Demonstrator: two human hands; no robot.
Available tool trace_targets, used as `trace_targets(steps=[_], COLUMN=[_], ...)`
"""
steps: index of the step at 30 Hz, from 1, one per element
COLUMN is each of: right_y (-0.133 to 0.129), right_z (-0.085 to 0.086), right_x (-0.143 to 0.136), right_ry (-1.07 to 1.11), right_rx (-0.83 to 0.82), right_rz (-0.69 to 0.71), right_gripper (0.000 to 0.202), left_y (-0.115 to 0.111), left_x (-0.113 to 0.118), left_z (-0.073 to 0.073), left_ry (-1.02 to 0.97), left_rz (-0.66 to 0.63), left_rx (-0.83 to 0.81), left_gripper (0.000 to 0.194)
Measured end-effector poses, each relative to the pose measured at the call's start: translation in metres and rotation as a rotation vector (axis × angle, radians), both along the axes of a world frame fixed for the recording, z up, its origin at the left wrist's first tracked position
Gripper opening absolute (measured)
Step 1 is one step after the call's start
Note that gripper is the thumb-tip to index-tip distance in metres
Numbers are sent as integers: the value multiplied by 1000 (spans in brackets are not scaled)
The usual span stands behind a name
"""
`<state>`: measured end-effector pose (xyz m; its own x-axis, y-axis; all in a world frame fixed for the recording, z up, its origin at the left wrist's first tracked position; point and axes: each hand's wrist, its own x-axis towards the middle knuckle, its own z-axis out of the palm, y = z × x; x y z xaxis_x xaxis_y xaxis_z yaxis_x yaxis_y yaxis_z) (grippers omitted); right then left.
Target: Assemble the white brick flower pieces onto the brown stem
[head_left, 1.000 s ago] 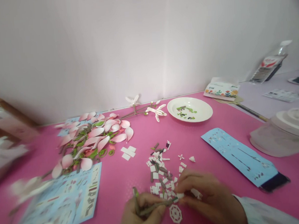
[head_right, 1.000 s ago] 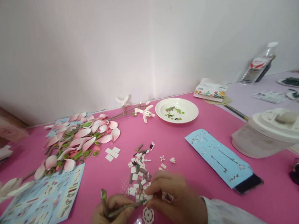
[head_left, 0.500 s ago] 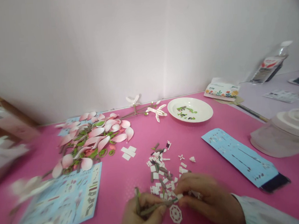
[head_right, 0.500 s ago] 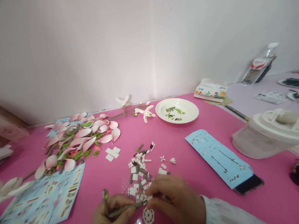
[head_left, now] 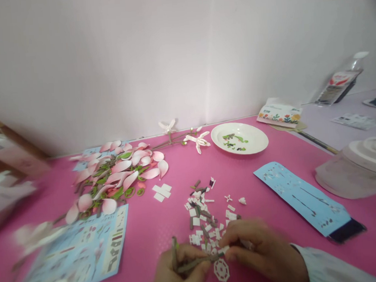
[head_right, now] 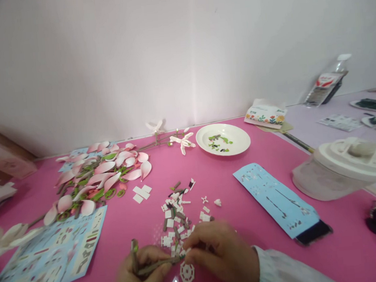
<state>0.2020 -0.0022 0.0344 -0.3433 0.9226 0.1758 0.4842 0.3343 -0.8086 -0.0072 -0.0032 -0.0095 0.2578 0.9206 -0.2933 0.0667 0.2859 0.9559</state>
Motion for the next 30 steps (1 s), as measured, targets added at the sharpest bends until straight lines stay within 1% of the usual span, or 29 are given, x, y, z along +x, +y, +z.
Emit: trace_targets(steps=[4, 7, 10, 14, 17, 19, 23, 28, 30], right_y=[0, 0, -2, -6, -9, -9, -6, -1, 0], right_z=[0, -1, -2, -4, -7, -9, -11, -6, -5], right_x=[0, 0, -1, -2, -1, 0, 1, 0, 0], right_ry=[-5, -9, -11, 18, 45, 48, 4, -63, -91], right_rx=[-48, -73, -60, -42, -31, -19, 11, 62, 82], right_rz=[-22, -16, -30, -105, -91, -56, -47, -10, 3], right_gripper=[24, 19, 16, 10, 9, 10, 16, 34, 39], left_y=[0, 0, 1, 2, 2, 2, 2, 2, 2], left_x=[-2, -2, -1, -2, -2, -3, -3, -3, -2], left_z=[-2, -3, -3, -2, -3, -4, -6, -6, -6], left_ry=[2, 14, -1, -6, -37, -50, -75, -135, -130], left_rz=[-34, -34, -27, -22, -26, -27, -31, -53, -64], left_rx=[-15, -1, 9, 28, 17, 19, 3, -43, -50], left_gripper=[4, 3, 6, 8, 9, 11, 14, 16, 15])
